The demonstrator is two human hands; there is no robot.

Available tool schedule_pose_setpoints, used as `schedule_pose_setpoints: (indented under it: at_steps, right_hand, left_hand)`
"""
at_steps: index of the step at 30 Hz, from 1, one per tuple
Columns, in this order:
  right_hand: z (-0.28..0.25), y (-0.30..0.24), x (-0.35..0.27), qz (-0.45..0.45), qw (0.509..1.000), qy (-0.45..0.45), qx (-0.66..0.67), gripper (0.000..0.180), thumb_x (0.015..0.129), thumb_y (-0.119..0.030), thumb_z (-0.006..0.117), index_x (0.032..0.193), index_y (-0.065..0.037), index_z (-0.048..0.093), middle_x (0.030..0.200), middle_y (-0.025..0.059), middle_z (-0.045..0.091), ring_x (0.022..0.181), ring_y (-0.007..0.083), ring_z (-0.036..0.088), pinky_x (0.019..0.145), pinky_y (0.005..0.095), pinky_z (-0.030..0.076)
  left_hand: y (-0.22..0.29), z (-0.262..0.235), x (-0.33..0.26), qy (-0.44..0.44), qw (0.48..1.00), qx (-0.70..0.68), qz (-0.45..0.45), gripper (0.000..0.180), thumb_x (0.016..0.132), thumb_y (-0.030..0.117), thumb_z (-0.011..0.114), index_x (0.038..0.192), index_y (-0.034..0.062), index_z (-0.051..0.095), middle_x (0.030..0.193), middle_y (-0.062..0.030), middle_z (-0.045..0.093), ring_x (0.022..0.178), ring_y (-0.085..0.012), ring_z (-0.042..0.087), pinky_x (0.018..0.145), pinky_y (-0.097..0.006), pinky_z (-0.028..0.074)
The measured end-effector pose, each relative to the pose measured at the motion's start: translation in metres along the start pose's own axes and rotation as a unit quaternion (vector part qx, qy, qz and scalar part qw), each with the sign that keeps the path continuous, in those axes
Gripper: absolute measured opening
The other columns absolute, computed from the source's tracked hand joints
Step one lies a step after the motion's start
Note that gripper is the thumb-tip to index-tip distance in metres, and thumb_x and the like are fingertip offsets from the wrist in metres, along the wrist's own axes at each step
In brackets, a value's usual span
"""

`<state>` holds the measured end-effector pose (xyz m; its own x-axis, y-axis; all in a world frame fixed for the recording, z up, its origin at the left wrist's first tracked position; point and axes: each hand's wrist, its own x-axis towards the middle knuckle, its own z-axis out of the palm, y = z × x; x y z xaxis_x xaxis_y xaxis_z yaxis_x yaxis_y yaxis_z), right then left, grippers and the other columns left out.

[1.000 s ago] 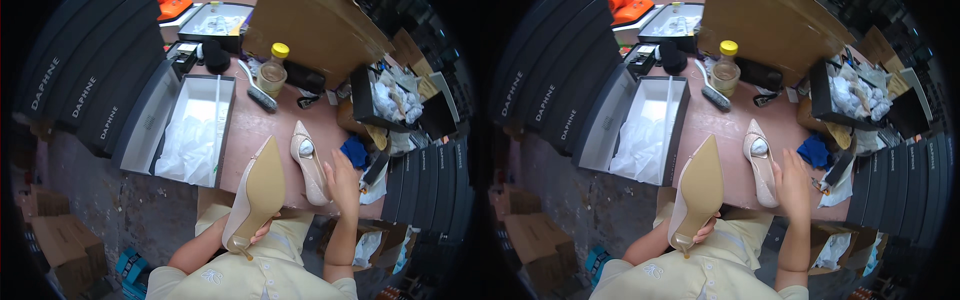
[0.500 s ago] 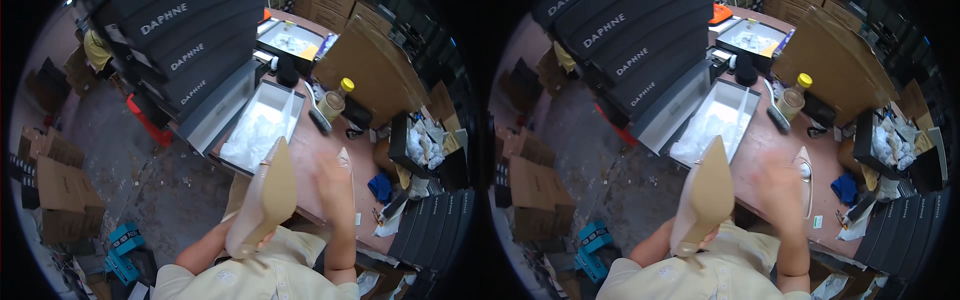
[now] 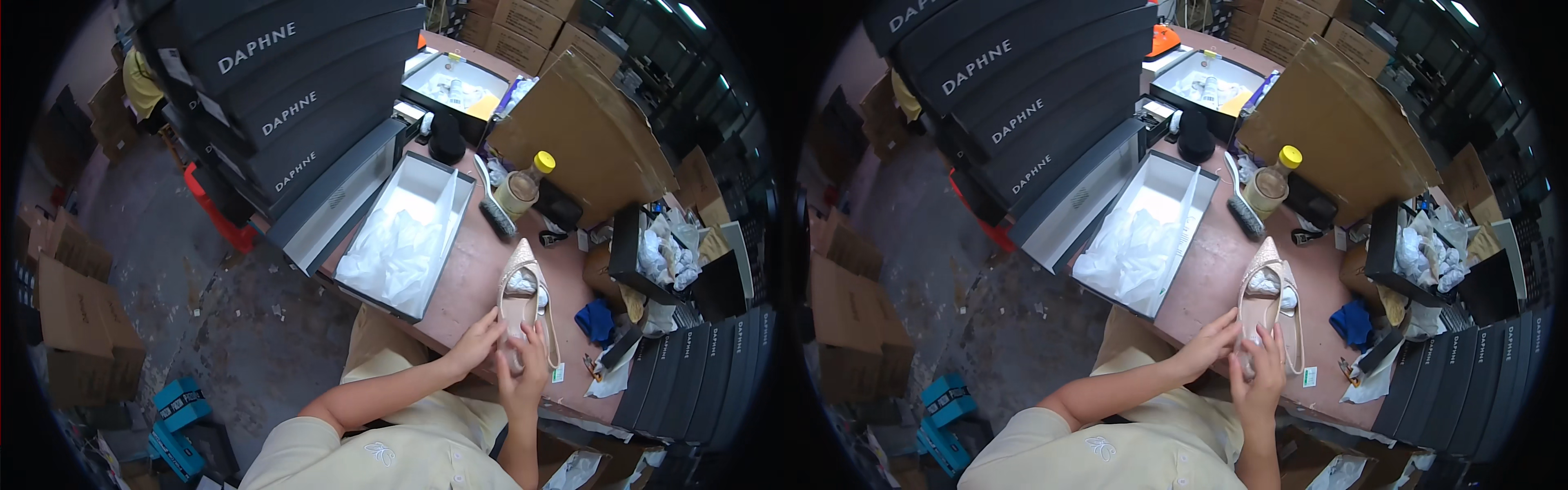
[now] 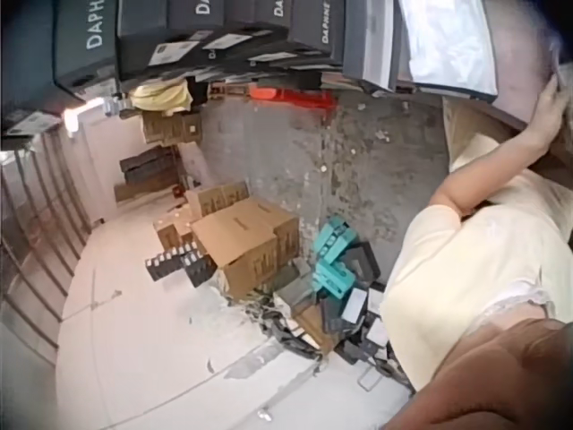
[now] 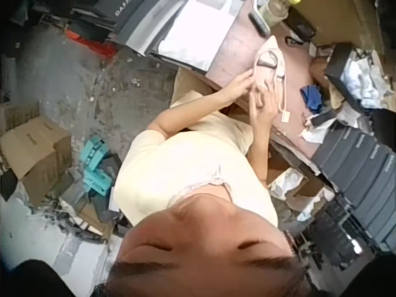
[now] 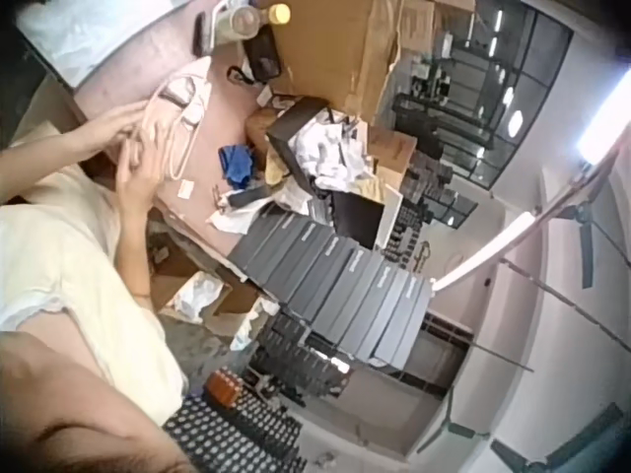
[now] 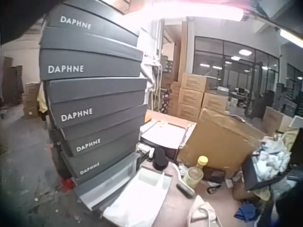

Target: Packing a pair of high-heeled shoes into a shoebox with tissue paper and stuffing.

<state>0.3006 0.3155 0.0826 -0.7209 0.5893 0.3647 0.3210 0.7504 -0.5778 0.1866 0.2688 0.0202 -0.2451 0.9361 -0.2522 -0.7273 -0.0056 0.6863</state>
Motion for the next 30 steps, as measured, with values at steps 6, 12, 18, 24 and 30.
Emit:
schedule_pose_setpoints:
  at_steps: [6, 12, 18, 24, 30]
  right_hand:
    - [0.0, 0.035, 0.012, 0.196, 0.927, 0.076, 0.31, 0.025, 0.077, 0.0, 0.063, 0.102, 0.0, 0.059, 0.114, 0.017, 0.061, 0.111, 0.0318, 0.056, 0.098, 0.0392, 0.04]
    - [-0.042, 0.049, -0.003, 0.385, 0.508, 0.189, 0.747, 0.038, 0.091, -0.034, 0.054, 0.115, -0.005, 0.056, 0.119, 0.0125, 0.06, 0.107, 0.0317, 0.059, 0.087, 0.0588, 0.049]
    - [-0.043, 0.03, -0.009, 0.375, 0.383, 0.157, 0.829, 0.037, 0.092, -0.034, 0.052, 0.116, -0.007, 0.057, 0.119, 0.0113, 0.061, 0.106, 0.0316, 0.06, 0.089, 0.0566, 0.049]
    - [-0.035, 0.034, -0.013, 0.418, 0.404, 0.175, 0.795, 0.037, 0.09, -0.036, 0.055, 0.115, -0.008, 0.058, 0.115, 0.01, 0.062, 0.102, 0.0294, 0.062, 0.087, 0.0564, 0.05]
    - [-0.023, 0.032, -0.005, 0.162, 0.859, 0.205, 0.441, 0.028, 0.086, -0.018, 0.06, 0.106, 0.001, 0.053, 0.115, 0.0143, 0.058, 0.115, 0.0333, 0.054, 0.095, 0.053, 0.044]
  left_hand:
    - [0.031, -0.015, -0.038, -0.057, 0.998, -0.023, 0.015, 0.068, 0.095, 0.012, 0.049, 0.148, 0.0042, 0.008, 0.147, -0.0142, 0.029, 0.125, -0.0241, 0.045, 0.101, -0.034, 0.039]
    - [0.08, 0.012, -0.074, -0.032, 0.756, 0.365, 0.542, 0.04, 0.079, -0.002, 0.055, 0.118, -0.0051, 0.05, 0.121, -0.0191, 0.05, 0.112, -0.0267, 0.052, 0.094, -0.035, 0.043]
    - [0.09, -0.001, -0.06, 0.148, 0.828, 0.323, 0.435, 0.03, 0.079, -0.001, 0.054, 0.109, -0.0039, 0.053, 0.113, -0.0156, 0.05, 0.108, -0.0226, 0.048, 0.096, -0.033, 0.037]
    - [0.1, -0.02, -0.067, 0.237, 0.771, 0.349, 0.478, 0.03, 0.075, -0.004, 0.057, 0.105, -0.0033, 0.057, 0.109, -0.0167, 0.055, 0.102, -0.0257, 0.053, 0.092, -0.035, 0.041]
    - [0.156, -0.095, -0.089, 0.266, 0.603, 0.662, 0.357, 0.042, 0.072, 0.004, 0.065, 0.114, 0.002, 0.058, 0.119, -0.0151, 0.053, 0.105, -0.0287, 0.052, 0.09, -0.034, 0.043]
